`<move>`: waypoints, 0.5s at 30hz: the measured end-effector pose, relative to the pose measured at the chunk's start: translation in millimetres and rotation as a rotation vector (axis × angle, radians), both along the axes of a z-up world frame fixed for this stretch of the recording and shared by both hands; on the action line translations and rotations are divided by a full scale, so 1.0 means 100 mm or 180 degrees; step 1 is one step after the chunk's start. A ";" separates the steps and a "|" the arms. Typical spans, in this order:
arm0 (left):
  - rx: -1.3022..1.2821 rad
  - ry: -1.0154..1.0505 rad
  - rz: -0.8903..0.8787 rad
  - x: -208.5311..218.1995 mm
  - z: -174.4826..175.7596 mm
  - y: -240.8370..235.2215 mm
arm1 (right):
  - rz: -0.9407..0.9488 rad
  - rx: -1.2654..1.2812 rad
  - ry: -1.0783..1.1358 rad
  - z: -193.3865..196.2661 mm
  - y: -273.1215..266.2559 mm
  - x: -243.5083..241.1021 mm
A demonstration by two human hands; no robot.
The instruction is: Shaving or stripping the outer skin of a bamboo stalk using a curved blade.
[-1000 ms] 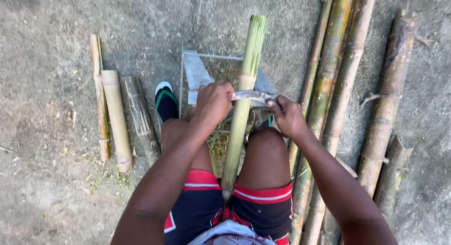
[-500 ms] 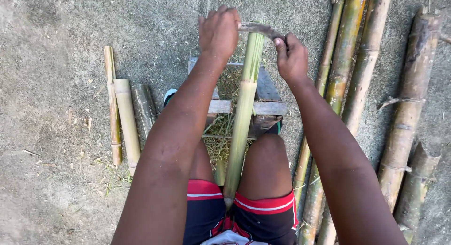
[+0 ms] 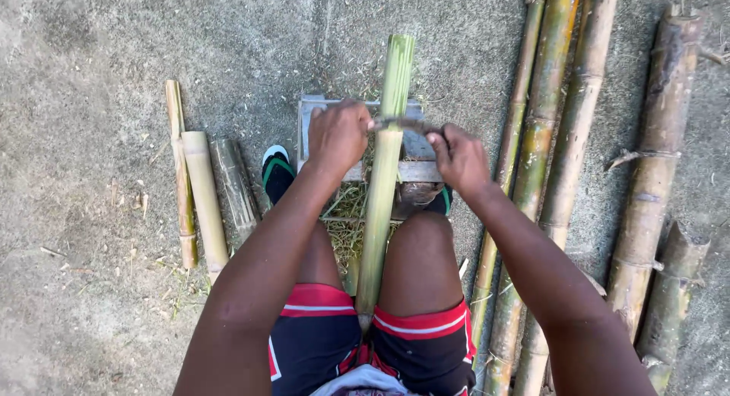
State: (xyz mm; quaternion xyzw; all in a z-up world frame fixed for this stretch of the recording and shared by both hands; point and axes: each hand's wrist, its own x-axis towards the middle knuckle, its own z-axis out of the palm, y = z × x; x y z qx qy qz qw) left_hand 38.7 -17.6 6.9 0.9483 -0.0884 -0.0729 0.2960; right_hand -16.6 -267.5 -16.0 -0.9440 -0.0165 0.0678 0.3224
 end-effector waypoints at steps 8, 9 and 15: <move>-0.0044 0.0374 -0.0226 -0.55 -0.06 0.08 | -0.0161 0.0556 0.1327 0.09 -0.06 -0.43; -0.0022 0.0424 -0.0220 -0.48 -0.06 0.05 | -0.0091 0.0656 0.0998 0.02 -0.11 -0.37; 0.0198 -0.0122 0.0152 0.76 -0.28 -0.24 | -0.0831 0.0486 0.0694 0.09 0.06 0.64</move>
